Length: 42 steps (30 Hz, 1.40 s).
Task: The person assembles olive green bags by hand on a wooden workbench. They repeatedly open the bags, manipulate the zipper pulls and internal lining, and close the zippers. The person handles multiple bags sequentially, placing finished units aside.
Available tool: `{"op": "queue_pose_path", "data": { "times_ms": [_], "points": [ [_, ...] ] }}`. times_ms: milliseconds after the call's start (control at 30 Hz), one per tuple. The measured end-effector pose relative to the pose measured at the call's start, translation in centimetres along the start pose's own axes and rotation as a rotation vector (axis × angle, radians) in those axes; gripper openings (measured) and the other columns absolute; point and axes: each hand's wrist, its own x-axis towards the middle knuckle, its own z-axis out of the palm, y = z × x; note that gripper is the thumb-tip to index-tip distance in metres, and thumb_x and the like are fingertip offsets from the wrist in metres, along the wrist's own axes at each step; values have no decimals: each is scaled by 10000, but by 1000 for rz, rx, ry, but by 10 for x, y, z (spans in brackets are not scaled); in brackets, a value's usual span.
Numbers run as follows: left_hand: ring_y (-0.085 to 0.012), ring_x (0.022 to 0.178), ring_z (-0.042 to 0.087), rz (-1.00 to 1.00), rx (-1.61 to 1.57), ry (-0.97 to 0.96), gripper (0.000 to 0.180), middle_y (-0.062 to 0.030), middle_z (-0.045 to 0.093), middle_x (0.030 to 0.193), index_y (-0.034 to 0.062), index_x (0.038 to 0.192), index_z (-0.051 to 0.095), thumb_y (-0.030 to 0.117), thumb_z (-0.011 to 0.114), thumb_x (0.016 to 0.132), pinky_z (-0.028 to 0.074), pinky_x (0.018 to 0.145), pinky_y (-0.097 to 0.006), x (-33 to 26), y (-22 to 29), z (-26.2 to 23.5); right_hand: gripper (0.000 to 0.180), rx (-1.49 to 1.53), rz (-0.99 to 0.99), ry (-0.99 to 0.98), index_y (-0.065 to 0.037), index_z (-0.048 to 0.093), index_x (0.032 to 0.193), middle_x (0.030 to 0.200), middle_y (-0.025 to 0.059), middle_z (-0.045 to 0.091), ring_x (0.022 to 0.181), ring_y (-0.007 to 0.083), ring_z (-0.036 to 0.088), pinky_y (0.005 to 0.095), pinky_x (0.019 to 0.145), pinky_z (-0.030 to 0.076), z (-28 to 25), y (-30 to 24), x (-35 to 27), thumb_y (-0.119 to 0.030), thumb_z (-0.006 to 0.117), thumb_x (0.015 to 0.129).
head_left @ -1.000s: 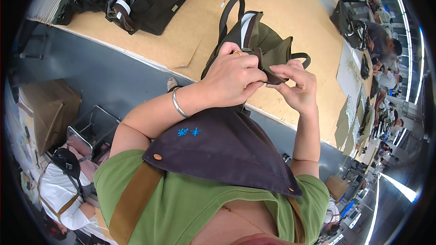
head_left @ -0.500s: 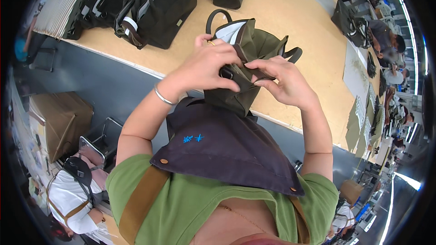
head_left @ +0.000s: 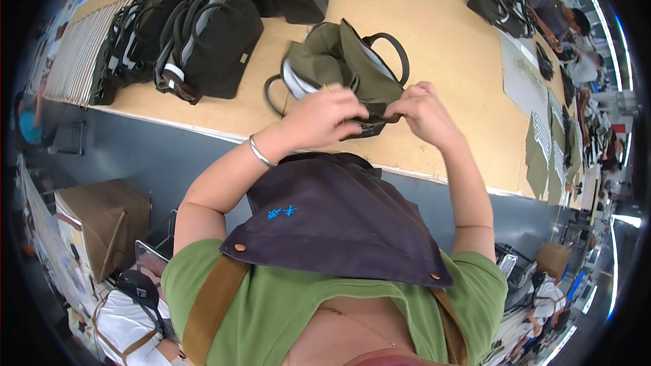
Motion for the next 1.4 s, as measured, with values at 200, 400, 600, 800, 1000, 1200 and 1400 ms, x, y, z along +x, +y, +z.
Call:
{"op": "queue_pose_path", "data": {
  "times_ms": [200, 400, 600, 800, 1000, 1200, 1400],
  "points": [
    [-248, 1035, 577, -54, 84, -344, 283, -25, 649, 1067, 126, 997, 655, 311, 731, 796, 358, 951, -467, 41, -46, 16, 278, 52, 62, 149, -106, 715, 789, 733, 11, 652, 841, 198, 599, 342, 887, 394, 22, 11, -15, 110, 578, 679],
    [-219, 872, 619, -185, 58, -770, 215, -22, 656, 855, 140, 887, 598, 295, 724, 808, 338, 886, -377, 67, -28, -6, 243, 128, 142, 452, -76, 673, 830, 886, 58, 663, 847, 230, 608, 361, 815, 460, 31, -10, -25, 99, 586, 686],
    [-233, 745, 607, -112, 117, -271, 155, -32, 627, 724, 127, 918, 525, 170, 668, 875, 346, 869, -363, 51, -24, -19, 187, 528, 409, 395, -35, 626, 939, 948, 135, 636, 773, 300, 626, 397, 690, 513, 68, -68, -7, -7, 687, 764],
    [-222, 821, 583, 71, 271, -240, 74, -22, 596, 835, 97, 864, 602, 33, 621, 831, 360, 821, -337, 34, -22, -25, 169, 413, 471, 207, -8, 648, 927, 840, 183, 659, 729, 358, 641, 429, 678, 514, 72, -46, 4, -92, 680, 783],
    [-202, 885, 577, -70, 346, -332, 74, -19, 582, 878, 110, 819, 664, 61, 671, 763, 352, 796, -348, 32, -12, -16, 140, 439, 543, 8, -26, 709, 822, 734, 190, 660, 733, 345, 657, 412, 695, 515, 59, -35, 25, -105, 599, 788],
    [-180, 949, 546, -35, 425, -278, 125, -16, 556, 956, 135, 799, 674, 164, 757, 710, 322, 839, -358, 17, -4, -9, 131, 434, 411, 0, -3, 689, 803, 764, 194, 663, 737, 356, 649, 424, 695, 512, 64, -28, 26, -91, 593, 784],
    [-185, 914, 536, 10, 385, -172, 130, 5, 547, 949, 161, 785, 684, 204, 773, 700, 302, 848, -385, 10, 3, -6, 98, 377, 315, 190, 17, 670, 815, 843, 194, 655, 754, 369, 637, 435, 715, 512, 76, -8, 29, -63, 619, 788]
  ]
}}
